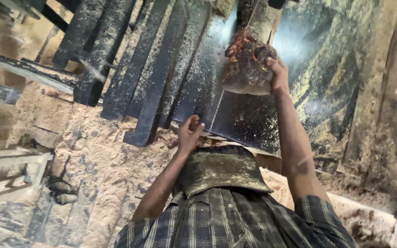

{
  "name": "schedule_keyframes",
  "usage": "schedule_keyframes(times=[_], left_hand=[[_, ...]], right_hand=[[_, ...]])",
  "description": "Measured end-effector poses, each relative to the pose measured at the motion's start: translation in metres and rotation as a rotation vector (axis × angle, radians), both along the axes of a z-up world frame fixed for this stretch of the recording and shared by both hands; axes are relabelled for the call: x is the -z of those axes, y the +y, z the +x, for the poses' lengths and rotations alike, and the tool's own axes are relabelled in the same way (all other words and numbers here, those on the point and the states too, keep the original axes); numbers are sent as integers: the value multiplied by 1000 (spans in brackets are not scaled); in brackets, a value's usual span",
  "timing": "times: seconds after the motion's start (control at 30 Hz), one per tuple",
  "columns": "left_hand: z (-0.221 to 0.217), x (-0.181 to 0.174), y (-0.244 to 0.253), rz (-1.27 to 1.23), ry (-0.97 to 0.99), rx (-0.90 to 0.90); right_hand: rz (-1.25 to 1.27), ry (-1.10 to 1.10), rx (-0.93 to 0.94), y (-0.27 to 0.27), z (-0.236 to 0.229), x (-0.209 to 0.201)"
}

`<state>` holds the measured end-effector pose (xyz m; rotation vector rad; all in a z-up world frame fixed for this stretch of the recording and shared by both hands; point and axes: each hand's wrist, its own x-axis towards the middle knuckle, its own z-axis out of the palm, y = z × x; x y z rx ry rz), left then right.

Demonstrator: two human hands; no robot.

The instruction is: The person positions and guides logs through a large industrial saw, frequently turning the logs and clearing wood pieces as they are cut.

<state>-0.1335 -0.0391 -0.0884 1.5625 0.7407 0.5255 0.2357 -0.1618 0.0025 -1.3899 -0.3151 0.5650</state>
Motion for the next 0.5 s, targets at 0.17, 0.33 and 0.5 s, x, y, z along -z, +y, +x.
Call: schedule_keyframes(times=[0.17, 0.33, 0.5], left_hand=[[13, -17, -4, 143, -13, -73], [26, -35, -3, 355, -25, -152], [29, -28, -11, 494, 23, -163]], right_hand=[[39, 37, 18, 10, 49, 19], [2, -13, 103, 34, 123, 37], [-12, 28, 155, 50, 157, 17]])
